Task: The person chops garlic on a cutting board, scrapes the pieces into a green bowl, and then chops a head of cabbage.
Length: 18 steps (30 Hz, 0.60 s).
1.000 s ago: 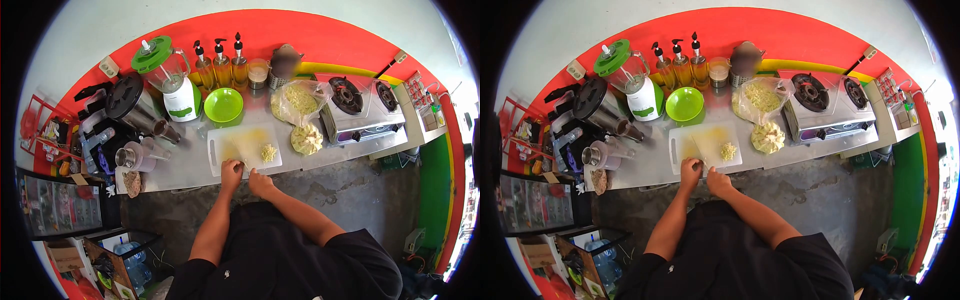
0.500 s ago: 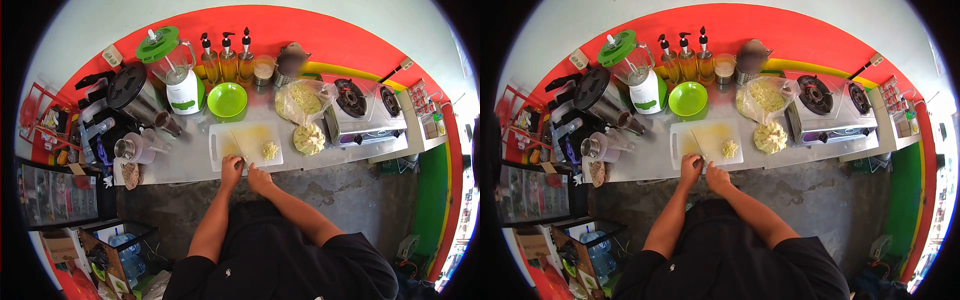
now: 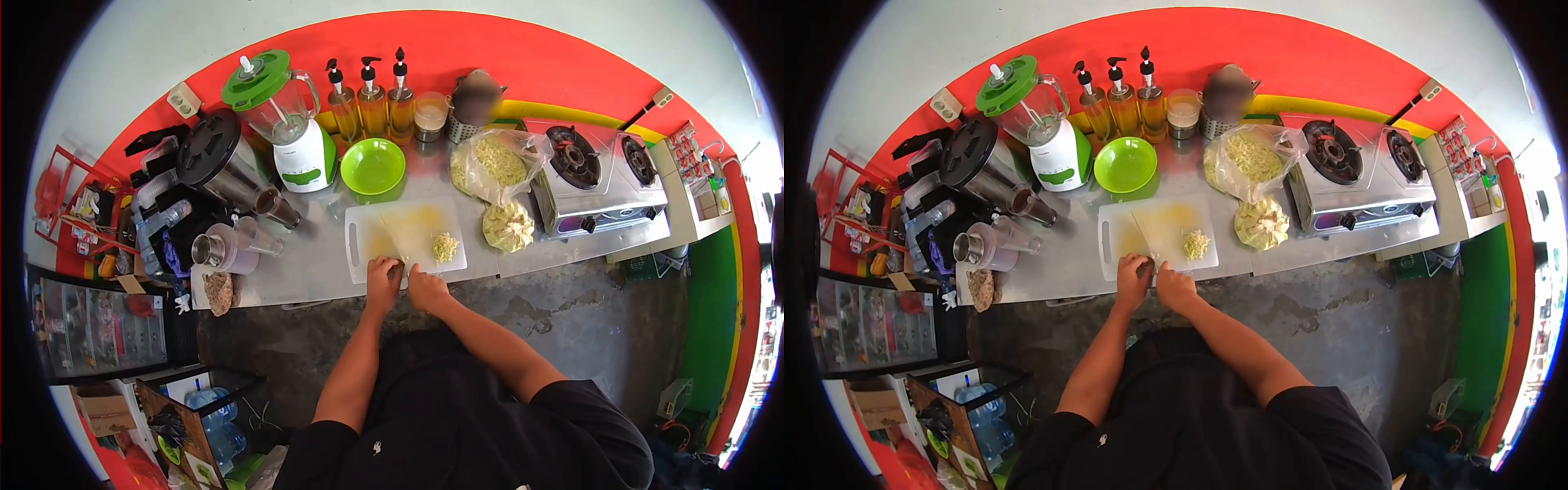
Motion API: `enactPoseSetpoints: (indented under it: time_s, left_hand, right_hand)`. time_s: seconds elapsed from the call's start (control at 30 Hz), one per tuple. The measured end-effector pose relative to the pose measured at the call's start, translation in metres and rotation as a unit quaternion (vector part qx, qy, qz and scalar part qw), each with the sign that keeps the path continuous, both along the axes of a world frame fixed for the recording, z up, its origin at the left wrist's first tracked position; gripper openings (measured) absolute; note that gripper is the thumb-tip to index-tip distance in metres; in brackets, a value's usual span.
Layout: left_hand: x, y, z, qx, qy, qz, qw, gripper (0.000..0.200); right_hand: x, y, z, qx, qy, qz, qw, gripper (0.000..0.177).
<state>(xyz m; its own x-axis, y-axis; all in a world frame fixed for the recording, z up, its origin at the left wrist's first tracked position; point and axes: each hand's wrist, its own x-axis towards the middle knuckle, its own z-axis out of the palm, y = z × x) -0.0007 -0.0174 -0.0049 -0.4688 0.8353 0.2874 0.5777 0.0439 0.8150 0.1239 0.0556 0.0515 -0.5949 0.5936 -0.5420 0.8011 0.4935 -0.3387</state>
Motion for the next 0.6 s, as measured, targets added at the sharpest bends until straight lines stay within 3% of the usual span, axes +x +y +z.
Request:
enactPoseSetpoints:
  time_s: [0.43, 0.6]
  left_hand:
    - [-0.003, -0.003, 0.001, 0.004, 0.016, 0.006, 1.000, 0.017]
    - [-0.011, -0.008, 0.002, -0.007, 0.023, -0.021, 0.999, 0.014]
  right_hand:
    - [0.000, -0.002, 0.005, -0.004, 0.014, -0.021, 1.000, 0.039]
    - [0.011, -0.020, 0.009, 0.034, -0.016, 0.022, 0.999, 0.031]
